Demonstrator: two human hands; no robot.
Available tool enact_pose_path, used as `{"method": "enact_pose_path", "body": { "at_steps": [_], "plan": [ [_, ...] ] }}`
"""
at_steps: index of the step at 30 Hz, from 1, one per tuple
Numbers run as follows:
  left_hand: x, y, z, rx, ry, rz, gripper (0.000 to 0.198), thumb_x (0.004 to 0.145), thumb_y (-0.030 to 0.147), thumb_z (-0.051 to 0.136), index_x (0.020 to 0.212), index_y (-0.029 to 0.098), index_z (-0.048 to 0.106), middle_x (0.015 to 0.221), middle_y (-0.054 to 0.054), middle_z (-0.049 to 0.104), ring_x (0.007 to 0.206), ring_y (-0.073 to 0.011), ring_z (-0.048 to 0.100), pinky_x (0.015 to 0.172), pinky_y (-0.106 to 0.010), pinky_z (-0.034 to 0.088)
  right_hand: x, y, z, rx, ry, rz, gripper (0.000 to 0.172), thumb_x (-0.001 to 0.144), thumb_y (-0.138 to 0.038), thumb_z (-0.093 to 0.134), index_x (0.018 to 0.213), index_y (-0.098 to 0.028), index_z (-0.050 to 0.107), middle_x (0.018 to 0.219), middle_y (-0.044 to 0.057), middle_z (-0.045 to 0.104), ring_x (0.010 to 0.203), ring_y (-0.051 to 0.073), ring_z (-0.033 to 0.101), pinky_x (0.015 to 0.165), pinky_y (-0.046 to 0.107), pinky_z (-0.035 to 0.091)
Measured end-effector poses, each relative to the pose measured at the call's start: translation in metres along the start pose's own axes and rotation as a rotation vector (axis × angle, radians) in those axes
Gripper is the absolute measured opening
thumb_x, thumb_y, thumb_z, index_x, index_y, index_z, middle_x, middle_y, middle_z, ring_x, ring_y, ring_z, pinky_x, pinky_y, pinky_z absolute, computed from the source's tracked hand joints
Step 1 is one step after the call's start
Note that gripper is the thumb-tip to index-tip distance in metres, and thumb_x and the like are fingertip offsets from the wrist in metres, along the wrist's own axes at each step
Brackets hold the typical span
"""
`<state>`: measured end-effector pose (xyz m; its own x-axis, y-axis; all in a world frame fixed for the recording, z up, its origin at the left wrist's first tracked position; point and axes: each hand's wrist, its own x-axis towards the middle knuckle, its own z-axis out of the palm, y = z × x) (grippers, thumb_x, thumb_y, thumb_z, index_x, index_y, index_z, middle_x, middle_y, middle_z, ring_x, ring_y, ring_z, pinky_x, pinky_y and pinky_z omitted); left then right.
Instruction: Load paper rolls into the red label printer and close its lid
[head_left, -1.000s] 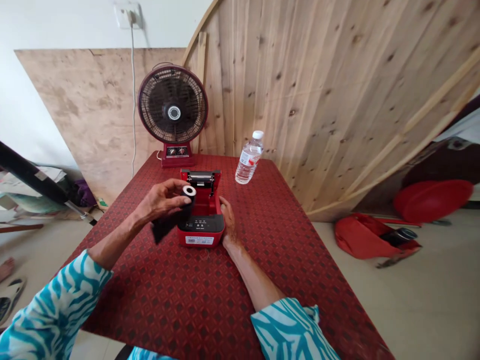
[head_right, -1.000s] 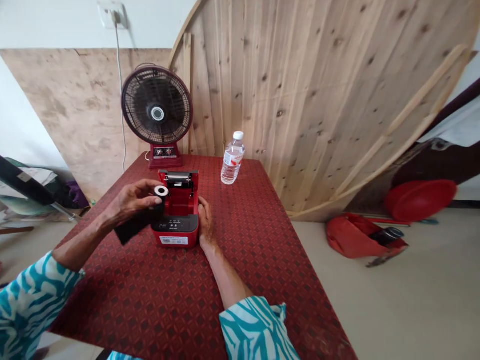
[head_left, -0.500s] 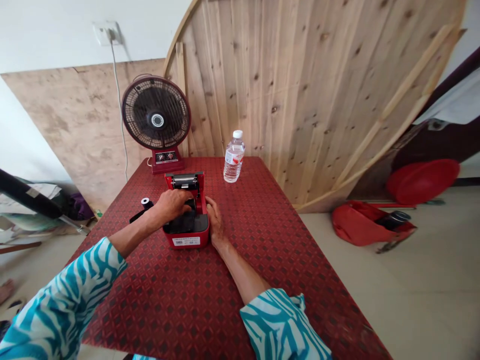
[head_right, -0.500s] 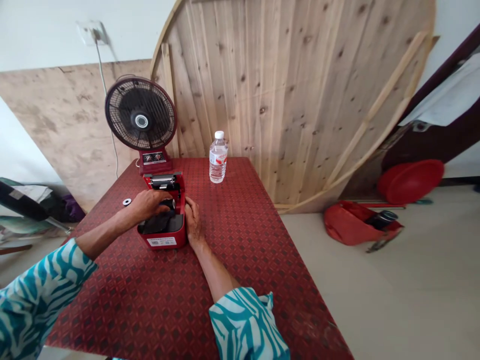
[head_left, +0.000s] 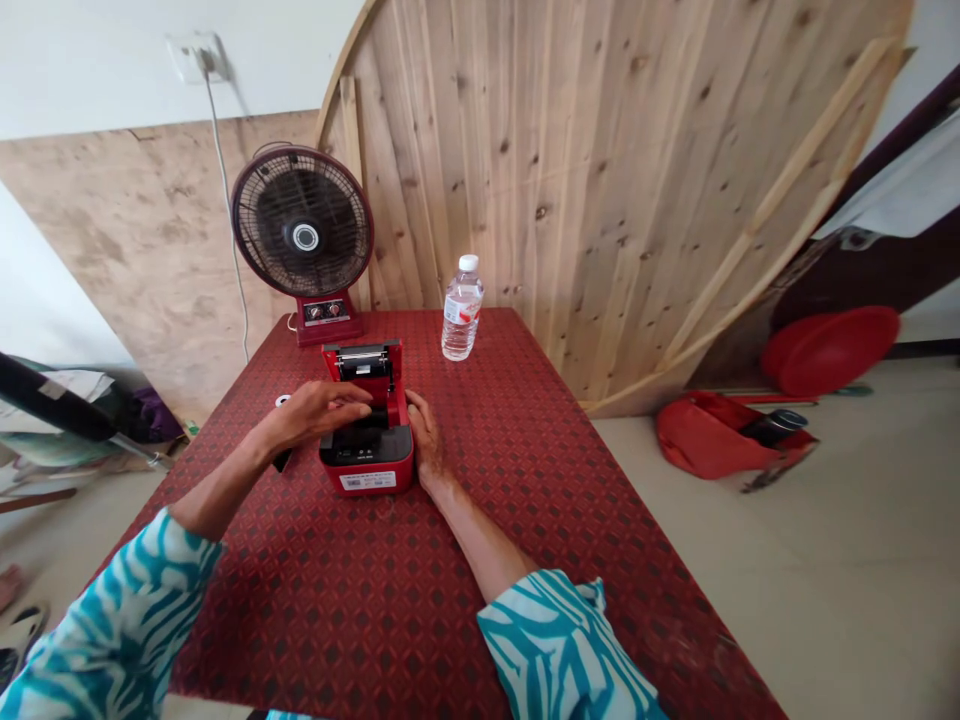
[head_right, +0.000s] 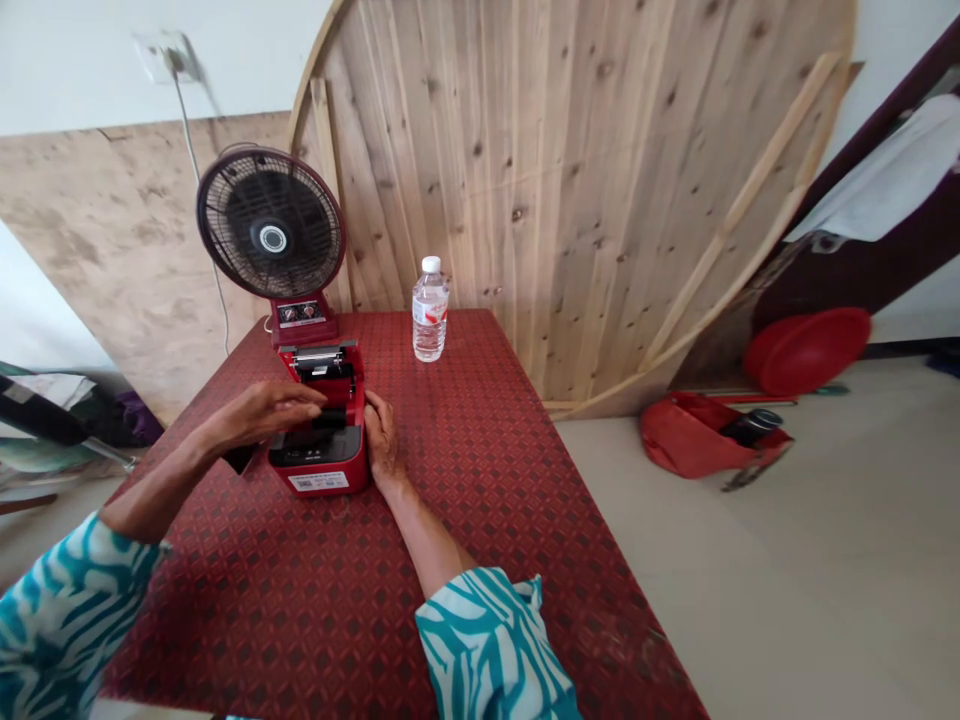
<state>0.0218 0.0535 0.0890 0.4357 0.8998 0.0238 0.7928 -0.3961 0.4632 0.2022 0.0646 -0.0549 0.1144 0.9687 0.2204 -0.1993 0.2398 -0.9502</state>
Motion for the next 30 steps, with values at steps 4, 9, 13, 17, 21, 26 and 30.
{"method": "enact_pose_path", "body": {
  "at_steps": [4,9,13,17,21,26,30],
  "plan": [
    [-0.044,-0.002,0.005,-0.041,0.096,0.063,0.048,0.079,0.054,0.065,0.118,0.025,0.067,0.106,-0.005,0.073,0.092,-0.0247,0.069,0.081,-0.033,0.053,0.000,0.000,0.000,-0.009,0.009,0.009,0.044,0.089,-0.050,0.047,0.122,-0.026,0.062,0.130,0.004,0.061,0.124,0.020,0.052,0.111,0.040,0.035],
    [-0.048,-0.001,0.033,0.019,0.340,0.220,0.021,0.088,0.036,0.059,0.101,0.023,0.069,0.094,-0.006,0.074,0.088,-0.0203,0.068,0.089,-0.036,0.051,0.000,0.003,-0.002,-0.008,-0.004,-0.009,0.044,0.089,-0.052,0.047,0.123,-0.028,0.061,0.130,0.003,0.062,0.125,0.021,0.052,0.111,0.041,0.036],
    [-0.041,0.003,0.041,0.040,0.449,0.319,0.016,0.093,0.030,0.054,0.090,0.023,0.068,0.090,-0.005,0.074,0.087,-0.0187,0.069,0.087,-0.036,0.051,0.001,0.003,-0.002,-0.021,0.008,-0.010,0.044,0.088,-0.051,0.047,0.122,-0.027,0.062,0.130,0.003,0.061,0.125,0.021,0.052,0.112,0.041,0.034],
    [-0.050,0.011,0.045,0.131,0.534,0.401,0.013,0.092,0.030,0.057,0.089,0.025,0.068,0.099,-0.004,0.074,0.094,-0.0190,0.068,0.096,-0.041,0.047,0.000,-0.001,-0.002,-0.028,0.002,-0.014,0.042,0.090,-0.048,0.046,0.122,-0.027,0.062,0.130,0.004,0.061,0.124,0.021,0.052,0.111,0.040,0.034],
    [-0.059,0.012,0.054,0.168,0.575,0.437,0.009,0.090,0.026,0.060,0.090,0.026,0.068,0.099,-0.004,0.073,0.097,-0.0200,0.067,0.099,-0.043,0.046,-0.002,-0.003,-0.002,-0.025,-0.009,-0.013,0.042,0.090,-0.049,0.045,0.123,-0.028,0.061,0.130,0.003,0.061,0.123,0.020,0.053,0.110,0.039,0.036],
    [-0.063,0.008,0.060,0.215,0.599,0.483,0.009,0.088,0.022,0.060,0.090,0.027,0.068,0.102,-0.004,0.072,0.103,-0.0217,0.065,0.101,-0.046,0.044,-0.001,0.000,-0.003,-0.027,-0.002,0.001,0.045,0.089,-0.052,0.046,0.123,-0.026,0.061,0.131,0.004,0.060,0.125,0.021,0.052,0.111,0.040,0.035],
    [-0.066,0.010,0.062,0.270,0.668,0.537,0.009,0.087,0.019,0.062,0.089,0.025,0.068,0.101,-0.005,0.073,0.104,-0.0219,0.065,0.098,-0.045,0.046,0.000,0.000,-0.004,-0.032,0.008,0.004,0.047,0.087,-0.054,0.047,0.122,-0.024,0.061,0.132,0.006,0.060,0.126,0.023,0.051,0.111,0.042,0.034]
  ]
}}
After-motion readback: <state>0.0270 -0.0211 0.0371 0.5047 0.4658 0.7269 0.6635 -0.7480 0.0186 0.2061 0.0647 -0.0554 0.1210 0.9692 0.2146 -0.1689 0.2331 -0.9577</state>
